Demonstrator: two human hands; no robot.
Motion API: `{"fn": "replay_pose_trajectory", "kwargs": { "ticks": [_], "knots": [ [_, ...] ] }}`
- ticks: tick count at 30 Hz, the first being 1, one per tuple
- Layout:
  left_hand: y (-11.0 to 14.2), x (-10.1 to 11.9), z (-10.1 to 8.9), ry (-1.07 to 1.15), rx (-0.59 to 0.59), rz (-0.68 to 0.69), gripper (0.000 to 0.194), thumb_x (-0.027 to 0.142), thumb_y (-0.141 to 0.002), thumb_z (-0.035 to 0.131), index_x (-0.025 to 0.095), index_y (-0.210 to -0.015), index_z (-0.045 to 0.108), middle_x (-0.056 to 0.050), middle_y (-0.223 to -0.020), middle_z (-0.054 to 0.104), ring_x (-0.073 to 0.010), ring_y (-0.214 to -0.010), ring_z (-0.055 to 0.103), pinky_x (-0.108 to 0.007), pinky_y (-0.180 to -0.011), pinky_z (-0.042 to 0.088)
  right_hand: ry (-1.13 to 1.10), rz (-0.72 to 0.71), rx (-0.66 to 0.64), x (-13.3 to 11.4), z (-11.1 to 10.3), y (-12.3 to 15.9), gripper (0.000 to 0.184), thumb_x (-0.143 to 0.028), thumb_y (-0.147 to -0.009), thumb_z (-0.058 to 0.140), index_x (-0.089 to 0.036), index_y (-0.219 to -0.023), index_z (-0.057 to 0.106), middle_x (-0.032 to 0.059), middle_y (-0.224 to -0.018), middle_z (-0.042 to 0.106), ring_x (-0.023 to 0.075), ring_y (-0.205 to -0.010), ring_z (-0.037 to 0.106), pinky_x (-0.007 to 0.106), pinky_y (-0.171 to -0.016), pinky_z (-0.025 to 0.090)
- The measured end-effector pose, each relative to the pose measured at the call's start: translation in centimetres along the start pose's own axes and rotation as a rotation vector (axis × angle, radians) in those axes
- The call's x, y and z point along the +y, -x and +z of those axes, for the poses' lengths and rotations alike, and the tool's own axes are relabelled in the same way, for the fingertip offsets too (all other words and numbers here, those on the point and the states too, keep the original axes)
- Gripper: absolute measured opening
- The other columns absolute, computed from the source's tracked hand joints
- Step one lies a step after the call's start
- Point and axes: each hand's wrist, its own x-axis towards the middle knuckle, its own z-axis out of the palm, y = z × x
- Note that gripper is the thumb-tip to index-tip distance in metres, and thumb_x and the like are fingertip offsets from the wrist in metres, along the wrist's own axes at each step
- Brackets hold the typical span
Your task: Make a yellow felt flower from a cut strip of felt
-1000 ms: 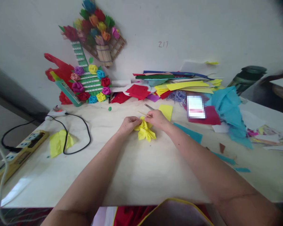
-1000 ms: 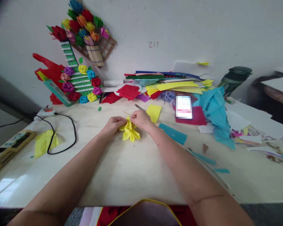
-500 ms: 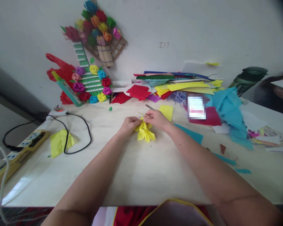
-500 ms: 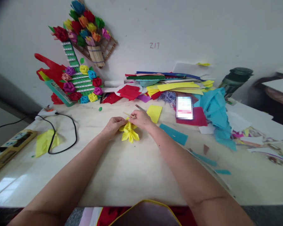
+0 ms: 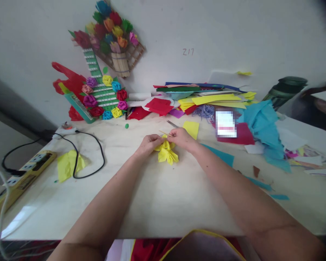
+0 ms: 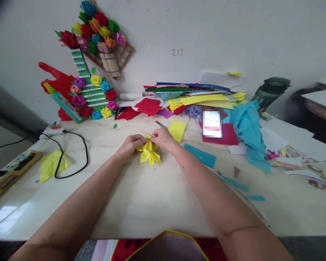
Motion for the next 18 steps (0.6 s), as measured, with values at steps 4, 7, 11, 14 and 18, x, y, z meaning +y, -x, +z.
{"fn": "replay_pose_trajectory", "kwargs": {
  "ticks": [4,7,11,14,18],
  "knots": [
    [0.05,0.17,-0.28,-0.025,-0.028,-0.009,0.025,0.036,-0.06,0.061,0.013,-0.065,0.053,0.001,-0.055,0.051,-0.0075,-0.047,0.044,-0.021,-0.046,0.03,-0.054,-0.004,0.022,0.24,0.16,-0.11,0.017,-0.031,-0.062,0.054,-0.016,-0.055,0.052,-0.0033,-0.048,0.046,0.0097,-0.048,0.044,0.021,-0.047,0.032],
    [0.02,0.12,-0.37,-0.036,-0.027,-0.013,0.025,0.034,-0.058,0.062,0.012,-0.067,0.054,-0.001,-0.057,0.053,-0.0082,-0.048,0.045,-0.021,-0.046,0.031,-0.066,-0.01,0.02,0.53,0.28,-0.25,0.016,-0.031,-0.063,0.054,-0.016,-0.058,0.055,-0.0016,-0.051,0.051,0.0104,-0.05,0.047,0.022,-0.049,0.034],
    [0.14,0.18,-0.2,-0.018,-0.013,-0.003,0.026,0.033,-0.057,0.063,0.011,-0.069,0.055,-0.002,-0.059,0.054,-0.0087,-0.05,0.046,-0.021,-0.047,0.032,-0.053,-0.003,0.039,0.73,0.38,-0.35,0.015,-0.03,-0.064,0.054,-0.016,-0.06,0.056,-0.0004,-0.054,0.056,0.0106,-0.051,0.049,0.022,-0.051,0.036],
    [0.25,0.35,-0.03,0.003,-0.009,0.004,0.026,0.032,-0.056,0.063,0.012,-0.069,0.054,-0.001,-0.059,0.054,-0.0084,-0.05,0.047,-0.021,-0.047,0.032,-0.051,0.009,0.037,0.71,0.43,-0.38,0.014,-0.029,-0.064,0.053,-0.016,-0.061,0.057,-0.0005,-0.055,0.057,0.0101,-0.051,0.05,0.021,-0.052,0.036],
    [0.22,0.4,0.05,0.005,-0.006,-0.005,0.027,0.032,-0.055,0.065,0.012,-0.069,0.053,0.0,-0.059,0.054,-0.0082,-0.049,0.047,-0.021,-0.047,0.034,-0.027,0.018,0.048,0.67,0.44,-0.44,0.014,-0.03,-0.065,0.052,-0.017,-0.061,0.056,-0.0009,-0.055,0.057,0.0092,-0.05,0.048,0.021,-0.051,0.036]
  ]
}}
